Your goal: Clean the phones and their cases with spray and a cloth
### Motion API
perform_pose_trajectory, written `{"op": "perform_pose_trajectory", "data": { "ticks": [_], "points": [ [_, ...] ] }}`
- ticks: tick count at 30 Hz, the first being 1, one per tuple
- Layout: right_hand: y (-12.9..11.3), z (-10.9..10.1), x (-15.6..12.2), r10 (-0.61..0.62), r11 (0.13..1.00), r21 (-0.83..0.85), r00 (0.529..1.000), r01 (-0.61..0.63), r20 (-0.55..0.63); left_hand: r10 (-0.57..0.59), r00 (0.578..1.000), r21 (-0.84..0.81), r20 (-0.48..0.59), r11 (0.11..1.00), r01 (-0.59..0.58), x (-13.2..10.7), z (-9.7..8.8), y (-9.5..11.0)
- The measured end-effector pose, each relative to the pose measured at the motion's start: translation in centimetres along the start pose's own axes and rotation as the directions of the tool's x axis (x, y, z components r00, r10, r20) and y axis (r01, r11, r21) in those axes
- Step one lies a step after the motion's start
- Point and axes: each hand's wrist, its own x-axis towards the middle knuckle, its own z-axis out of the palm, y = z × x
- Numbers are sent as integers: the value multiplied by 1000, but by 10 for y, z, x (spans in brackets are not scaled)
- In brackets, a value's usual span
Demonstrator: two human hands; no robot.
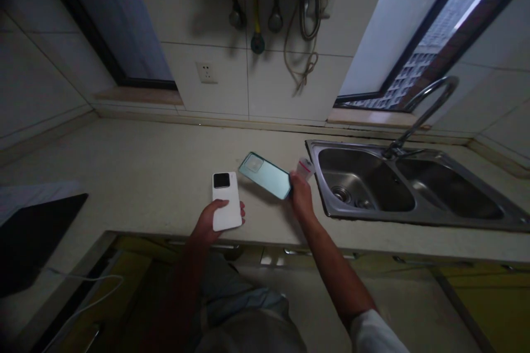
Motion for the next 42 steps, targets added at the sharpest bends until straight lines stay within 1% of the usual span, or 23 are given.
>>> {"op": "perform_pose_trajectory", "data": {
  "ticks": [1, 3, 5, 7, 10, 12, 13, 15, 18, 19, 21, 22, 23, 25, 26, 28, 29, 30, 31, 33, 35, 38, 42],
  "points": [
    [9, 4, -6, 110, 982, 153, 994, -108, -7, -11, 1000, -9, 18, 1000, 11, -1, 1, 0],
    [25, 10, -16, 282, 885, 353, 953, -304, 113, -38, 997, -25, 72, 999, 40, -2, 0, 0],
    [37, 16, -26, 347, 787, 457, 910, -414, 227, -57, 993, -45, 107, 997, 62, 1, -2, -2],
    [44, 22, -33, 357, 739, 501, 893, -450, 276, -62, 994, -74, 94, 995, 69, 6, -3, -4],
    [51, 32, -40, 362, 779, 436, 890, -451, 276, -21, 999, -137, 26, 990, 25, 13, -2, -4],
    [55, 36, -44, 329, 866, 296, 904, -404, 272, 16, 1000, -156, -4, 988, -16, 16, -1, -2],
    [56, 38, -45, 284, 915, 210, 920, -345, 271, 26, 1000, -151, -12, 988, -27, 16, -1, -1],
    [54, 36, -45, 148, 985, 43, 949, -166, 279, 34, 999, -127, -16, 991, -36, 17, -1, 0],
    [42, 21, -35, -66, 990, -107, 963, 97, 263, 58, 998, -80, -23, 995, -60, 18, -4, -1],
    [36, 12, -29, -127, 980, -126, 969, 155, 210, 60, 997, -55, -40, 997, -62, 19, -5, -2],
    [25, -8, -15, -241, 948, -208, 970, 241, 29, 64, 992, 41, -105, 997, -60, 22, -8, -5],
    [21, -19, -8, -293, 931, -253, 953, 265, -82, 89, 984, 121, -155, 990, -70, 23, -10, -6],
    [18, -30, 0, -344, 915, -292, 916, 278, -206, 139, 968, 221, -210, 971, -92, 24, -13, -6],
    [16, -50, 12, -381, 900, -353, 855, 256, -352, 320, 900, 463, -295, 872, -159, 27, -20, -5],
    [17, -57, 17, -377, 896, -377, 848, 233, -372, 429, 848, 586, -312, 789, -184, 27, -25, -4],
    [22, -67, 25, -342, 892, -411, 875, 188, -342, 623, 728, 794, -287, 580, -183, 28, -35, 2],
    [26, -70, 28, -313, 894, -416, 898, 167, -310, 686, 676, 863, -270, 483, -145, 28, -40, 6],
    [29, -71, 30, -278, 901, -407, 921, 151, -273, 720, 646, 911, -253, 402, -92, 28, -43, 10],
    [33, -70, 32, -239, 914, -381, 943, 138, -233, 739, 631, 943, -235, 330, -35, 27, -46, 14],
    [39, -66, 35, -161, 948, -298, 976, 112, -146, 738, 643, 973, -207, 223, 59, 26, -48, 20],
    [43, -62, 38, -103, 971, -226, 991, 82, -82, 718, 670, 982, -187, 158, 104, 27, -47, 24],
    [46, -60, 39, -71, 976, -212, 995, 54, -73, 697, 694, 983, -182, 103, 154, 29, -43, 25],
    [47, -62, 38, -83, 972, -227, 994, 66, -67, 680, 703, 956, -209, -8, 292, 30, -37, 23]
  ]
}}
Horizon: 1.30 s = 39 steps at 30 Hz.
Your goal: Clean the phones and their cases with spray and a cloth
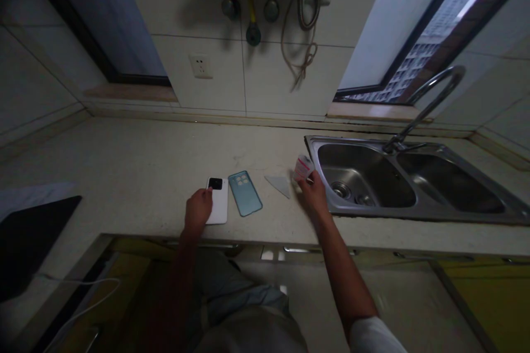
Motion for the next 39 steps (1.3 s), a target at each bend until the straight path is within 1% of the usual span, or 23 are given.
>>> {"op": "perform_pose_trajectory", "data": {
  "ticks": [4, 7, 10, 13, 15, 17, 18, 20, 24, 26, 28, 29, 30, 31, 32, 33, 34, 35, 36, 37, 39],
  "points": [
    [1, 1, 0, 18, 1000, 15, 1000, -18, -20, -54, 999, 109, 8, 993, 53, -10, -5, 9],
    [-3, 3, 1, 27, 998, 55, 999, -25, -37, -52, 999, 149, -2, 987, 52, -19, -12, 15],
    [-9, 4, -2, 16, 998, 67, 998, -12, -58, -4, 1000, 199, -17, 980, 7, -25, -14, 16],
    [-16, 3, -6, 18, 998, 56, 997, -14, -74, 76, 996, 267, -48, 962, -60, -28, -10, 12],
    [-20, 2, -8, 65, 989, 142, 993, -51, -98, 109, 992, 301, -71, 950, -83, -31, -5, 9],
    [-26, 1, -10, 134, 952, 293, 982, -91, -131, 125, 987, 309, -105, 947, -87, -34, 2, 6],
    [-30, 0, -11, 164, 925, 366, 978, -107, -128, 129, 984, 303, -125, 949, -86, -36, 5, 4],
    [-40, -1, -15, 196, 868, 478, 977, -135, -81, 129, 980, 272, -155, 959, -83, -40, 10, 1],
    [-61, 0, -28, 192, 806, 558, 979, -198, 70, 97, 982, 154, -163, 986, -72, -43, 11, -1],
    [-69, 3, -35, 199, 781, 582, 974, -224, 107, 101, 973, 45, -209, 995, -93, -44, 7, 6],
    [-75, 8, -42, 215, 748, 614, 968, -251, 133, 108, 958, -150, -266, 977, -152, -48, 0, 21],
    [-78, 11, -46, 220, 732, 629, 965, -261, 145, 125, 959, -296, -256, 934, -201, -52, -3, 32],
    [-80, 14, -49, 219, 718, 641, 963, -270, 159, 140, 967, -475, -214, 850, -228, -57, -5, 45],
    [-83, 18, -53, 213, 707, 652, 962, -274, 173, 153, 979, -657, -135, 725, -204, -62, -7, 60],
    [-85, 22, -56, 204, 699, 660, 961, -276, 186, 178, 983, -809, -32, 573, -130, -67, -8, 74],
    [-88, 25, -59, 192, 692, 668, 962, -274, 196, 224, 972, -900, 72, 435, -34, -72, -8, 89],
    [-90, 29, -62, 178, 687, 676, 963, -268, 201, 270, 949, -937, 163, 344, 63, -77, -8, 102],
    [-92, 32, -65, 164, 681, 684, 965, -261, 204, 300, 926, -947, 230, 289, 142, -80, -7, 114],
    [-93, 34, -68, 151, 675, 693, 967, -252, 204, 302, 916, -948, 266, 253, 192, -83, -5, 123],
    [-94, 36, -70, 141, 670, 701, 969, -244, 202, 299, 913, -949, 277, 231, 213, -84, -3, 129],
    [-94, 38, -73, 127, 661, 714, 973, -229, 195, 297, 917, -955, 265, 208, 209, -85, 3, 134]
  ]
}}
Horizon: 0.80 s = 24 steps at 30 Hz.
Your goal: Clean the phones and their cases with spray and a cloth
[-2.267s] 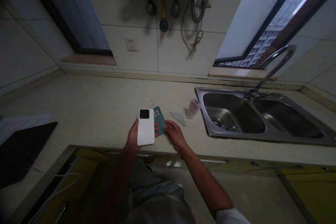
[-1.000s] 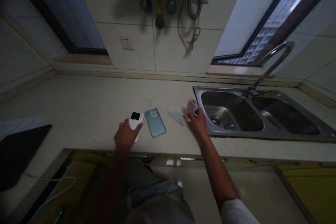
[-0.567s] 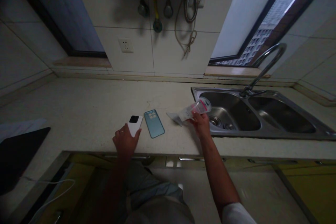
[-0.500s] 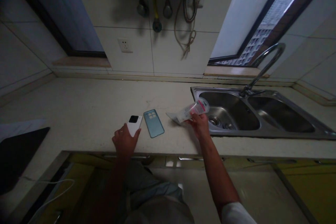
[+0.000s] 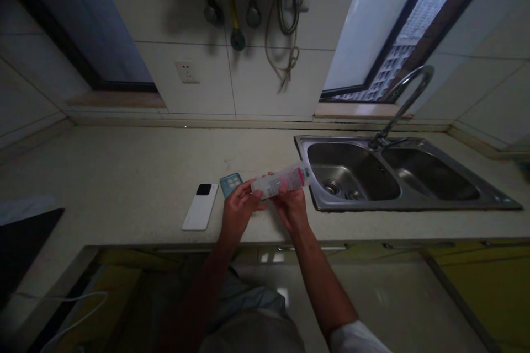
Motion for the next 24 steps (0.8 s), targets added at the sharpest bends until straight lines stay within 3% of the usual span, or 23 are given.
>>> {"op": "perform_pose_trajectory", "data": {
  "ticks": [4, 12, 19, 24],
  "points": [
    [6, -1, -3, -22, 1000, 14, 1000, 22, -22, 55, 998, 50, 0, 997, -55, 2, -6, -13],
    [19, -1, -3, -63, 998, 20, 983, 67, -172, 148, 982, 178, -119, 976, -126, 4, -5, -28],
    [24, -9, -3, -7, 1000, 22, 979, 11, -204, 81, 992, 267, -97, 962, -53, 7, -9, -39],
    [26, -17, -6, 84, 985, 166, 974, -49, -211, 150, 986, 358, -79, 927, -112, 6, -20, -51]
  ]
}}
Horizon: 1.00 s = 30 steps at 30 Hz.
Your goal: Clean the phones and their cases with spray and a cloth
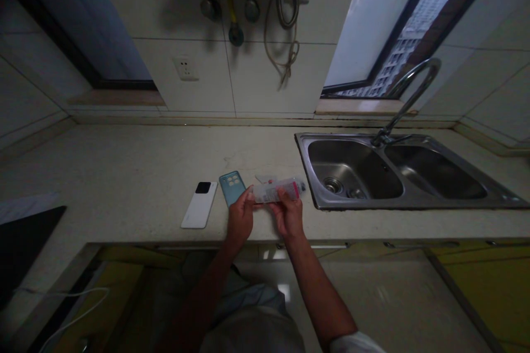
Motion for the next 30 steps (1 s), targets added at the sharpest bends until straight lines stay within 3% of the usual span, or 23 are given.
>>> {"op": "perform_pose_trajectory", "data": {
  "ticks": [3, 6, 11, 13, 14, 17, 19, 24, 30],
  "points": [
    [-1, -4, 1, 19, 990, 138, 1000, -17, -9, 53, 998, -19, 18, 998, -52, -2, -5, -11],
    [-5, -8, 3, 30, 984, 174, 1000, -29, -6, 58, 997, 31, 44, 998, -60, 0, -9, -12],
    [-22, -23, 9, -10, 976, 217, 999, 19, -40, 120, 992, 262, 35, 957, -125, 40, -9, 3],
    [-30, -31, 12, -38, 974, 224, 999, 46, -36, 186, 973, 512, 139, 828, -231, 65, -2, 7],
    [-35, -35, 13, -46, 972, 228, 998, 53, -38, 164, 964, 626, 208, 735, -260, 77, 2, 9],
    [-44, -45, 14, -50, 966, 250, 997, 65, -66, -101, 941, 854, 322, 461, -243, 107, 17, 9],
    [-48, -51, 13, -53, 962, 264, 995, 72, -81, -186, 924, 883, 335, 404, -239, 120, 25, 8],
    [-52, -64, 12, -55, 964, 255, 995, 75, -83, -215, 901, 876, 377, 400, -270, 134, 29, 3],
    [-53, -72, 18, -49, 965, 256, 997, 64, -64, -191, 892, 847, 409, 443, -294, 136, 19, -2]
  ]
}}
